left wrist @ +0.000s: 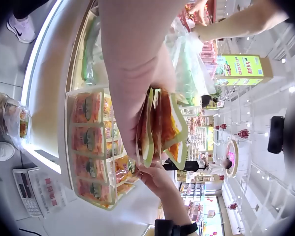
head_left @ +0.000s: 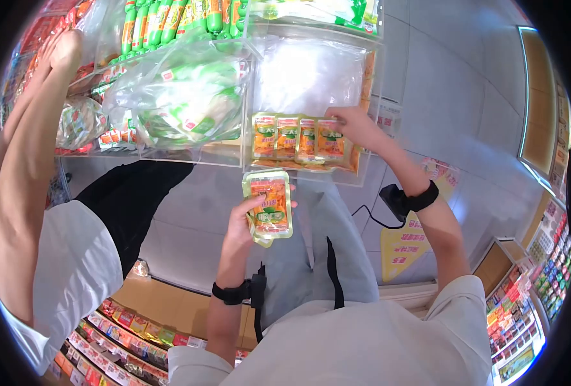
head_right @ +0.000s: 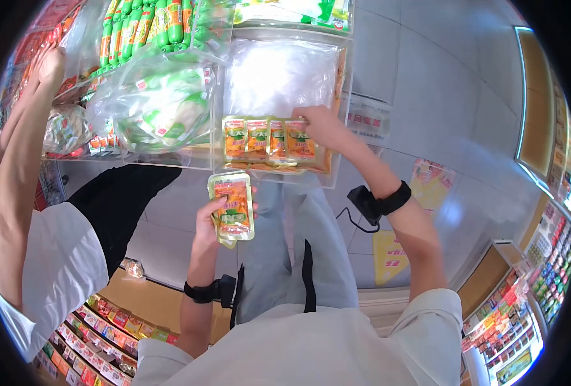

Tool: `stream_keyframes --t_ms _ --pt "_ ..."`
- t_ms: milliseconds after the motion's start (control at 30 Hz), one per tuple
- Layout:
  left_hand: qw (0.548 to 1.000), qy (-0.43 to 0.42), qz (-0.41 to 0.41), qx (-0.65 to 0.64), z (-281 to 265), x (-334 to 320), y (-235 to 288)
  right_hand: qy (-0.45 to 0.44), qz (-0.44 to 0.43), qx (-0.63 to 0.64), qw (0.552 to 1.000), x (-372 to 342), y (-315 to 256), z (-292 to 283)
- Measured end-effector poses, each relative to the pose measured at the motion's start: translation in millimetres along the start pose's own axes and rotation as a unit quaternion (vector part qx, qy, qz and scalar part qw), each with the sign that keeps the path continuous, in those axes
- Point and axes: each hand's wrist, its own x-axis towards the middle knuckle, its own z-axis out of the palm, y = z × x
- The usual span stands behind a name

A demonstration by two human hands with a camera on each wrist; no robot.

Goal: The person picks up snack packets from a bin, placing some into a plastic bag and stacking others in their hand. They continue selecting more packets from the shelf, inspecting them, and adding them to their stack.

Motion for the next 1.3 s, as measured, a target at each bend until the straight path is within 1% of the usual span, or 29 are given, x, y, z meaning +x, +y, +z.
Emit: stream_keyframes --t_ms 67,167,267,367,467,567,600,633,667,700,733,767,800,867,900,933,1000,1033,1100,1133,1167,1200,1267,1300 --pt "1.0 -0.007 0.004 -0.007 -1 1 1 0.011 0.012 -0.04 0.999 -3 3 15" --pt "1.0 0.006 0.007 -0.009 -2 3 0 0.068 0.039 -0.178 0.981 -14 1 33" --pt "1.0 0.02 0.01 -0.01 2 5 1 0.141 -0.072 -0.301 0.94 -18 2 34" --pt "1.0 -0.013 0.006 -0.024 2 9 2 0.139 -0.056 -0.309 0.939 -16 0 31" --pt "1.0 -0.01 -0.01 -0.021 7 13 4 0.187 -0.06 -0.335 0.921 -14 -6 29" --pt "1.0 0.017 -0.02 0.001 14 16 4 0.25 -0.102 -0.272 0.924 -17 -19 16" --pt "0.999 0.019 -0.024 0.016 15 16 3 0.194 -0.059 -0.133 0.97 -21 -28 12" --pt "0.999 0.02 -0.027 0.03 16 18 2 0.134 -0.014 0.009 0.991 -27 -39 9" --pt "0.998 0.02 -0.031 0.045 18 20 1 0.071 0.032 0.15 0.986 -34 -47 9" --pt "0.999 0.004 -0.038 0.032 21 22 1 0.023 0.061 0.232 0.971 -39 -51 13" --pt "0.998 -0.003 -0.035 0.053 23 24 -1 -0.025 0.089 0.312 0.946 -45 -56 18" --pt "0.997 -0.009 -0.032 0.074 25 26 -4 -0.073 0.116 0.39 0.911 -50 -58 22" --pt "0.995 -0.014 -0.029 0.094 26 27 -5 -0.085 0.127 0.376 0.914 -55 -58 25" --pt "0.994 0.011 -0.02 0.111 15 30 -14 -0.109 0.147 0.349 0.919 -62 -56 34" --pt "0.993 0.026 -0.012 0.113 15 31 -17 -0.087 0.132 0.364 0.918 -65 -53 40" --pt "0.993 0.041 -0.005 0.114 16 31 -18 -0.076 0.136 0.375 0.914 -68 -50 44" --pt "0.995 0.068 -0.025 0.07 16 30 -16 -0.053 0.142 0.397 0.905 -73 -44 45" --pt "0.995 0.083 -0.03 0.05 14 29 -13 -0.05 0.122 0.412 0.902 -74 -42 42" --pt "0.993 0.089 -0.025 0.076 11 25 -9 -0.046 0.079 0.441 0.893 -76 -42 34" --pt "0.992 0.09 -0.023 0.089 11 24 -8 -0.041 0.076 0.444 0.892 -74 -47 32" --pt "0.993 0.103 -0.022 0.056 14 24 -6 -0.036 0.073 0.446 0.891 -73 -50 28" --pt "0.993 0.096 -0.038 0.049 16 23 -2 -0.028 0.069 0.447 0.892 -72 -54 23" --pt "0.994 0.078 -0.07 0.037 21 21 7 -0.031 0.012 0.38 0.925 -69 -54 27" --pt "0.993 0.098 -0.04 0.048 30 20 7 -0.028 -0.017 0.343 0.939 -67 -56 26"
